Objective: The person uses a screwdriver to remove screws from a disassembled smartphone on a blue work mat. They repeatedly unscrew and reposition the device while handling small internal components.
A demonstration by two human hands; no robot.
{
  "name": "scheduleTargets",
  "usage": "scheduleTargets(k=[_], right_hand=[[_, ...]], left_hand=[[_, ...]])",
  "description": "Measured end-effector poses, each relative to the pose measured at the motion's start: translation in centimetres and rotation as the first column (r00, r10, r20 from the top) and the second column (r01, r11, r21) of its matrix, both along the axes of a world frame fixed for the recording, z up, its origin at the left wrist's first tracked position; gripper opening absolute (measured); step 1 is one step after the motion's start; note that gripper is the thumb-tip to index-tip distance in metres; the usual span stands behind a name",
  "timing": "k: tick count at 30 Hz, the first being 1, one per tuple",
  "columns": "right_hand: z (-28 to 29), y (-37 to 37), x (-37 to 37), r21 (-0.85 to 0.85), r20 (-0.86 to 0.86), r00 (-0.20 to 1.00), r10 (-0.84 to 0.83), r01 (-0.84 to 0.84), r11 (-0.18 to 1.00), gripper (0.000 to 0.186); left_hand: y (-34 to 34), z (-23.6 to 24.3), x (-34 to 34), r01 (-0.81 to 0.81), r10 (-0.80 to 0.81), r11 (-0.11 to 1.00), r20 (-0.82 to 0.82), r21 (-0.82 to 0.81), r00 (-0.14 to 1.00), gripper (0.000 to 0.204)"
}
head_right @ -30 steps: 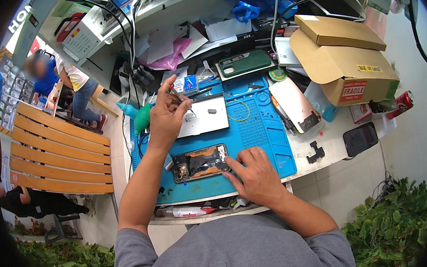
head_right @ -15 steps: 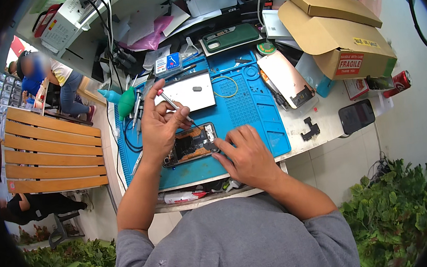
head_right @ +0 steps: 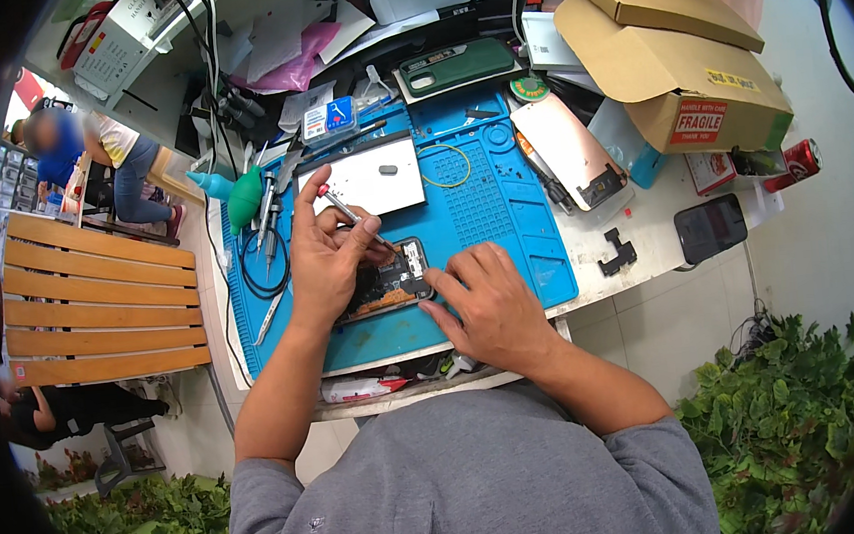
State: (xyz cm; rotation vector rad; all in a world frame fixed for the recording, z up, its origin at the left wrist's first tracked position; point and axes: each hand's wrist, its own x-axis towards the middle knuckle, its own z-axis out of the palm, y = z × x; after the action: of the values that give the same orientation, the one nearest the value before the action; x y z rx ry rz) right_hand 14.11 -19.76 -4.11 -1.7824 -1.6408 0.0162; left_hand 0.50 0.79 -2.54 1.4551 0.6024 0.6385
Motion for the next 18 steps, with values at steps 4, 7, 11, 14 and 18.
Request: scheduleTargets(k=[4,7,11,14,18], right_hand=[[0.00,0.00,-0.05,0.004,0.005,1.000,-0.006,0.006,1.000,0.037],[-0.12,-0.01,-0.03,0.008,0.001,1.000,-0.002,0.002,1.000,0.037],[-0.25,-0.03,-0.04,0.003,0.005,1.000,-0.004,0.004,1.000,0.038],[-0.20,-0.06,-0.05,0.001,0.008,1.000,-0.005,0.005,1.000,0.038],[-0.03,-0.09,-0.05,-0.010,0.004,1.000,0.002,-0.002,1.000,0.036]], left_hand=[[-0.17,0.19,0.21,-0.028,0.028,0.999,0.003,-0.017,1.000,0.086],[-0.20,-0.02,0.25,-0.029,0.029,1.000,-0.013,0.012,1.000,0.086],[-0.33,-0.04,0.37,-0.031,0.031,0.999,-0.019,0.032,0.999,0.085],[-0.37,-0.01,0.38,-0.029,0.030,0.999,-0.017,0.037,0.999,0.084],[-0.32,-0.21,0.29,-0.027,0.030,0.995,-0.033,0.092,0.999,0.083]])
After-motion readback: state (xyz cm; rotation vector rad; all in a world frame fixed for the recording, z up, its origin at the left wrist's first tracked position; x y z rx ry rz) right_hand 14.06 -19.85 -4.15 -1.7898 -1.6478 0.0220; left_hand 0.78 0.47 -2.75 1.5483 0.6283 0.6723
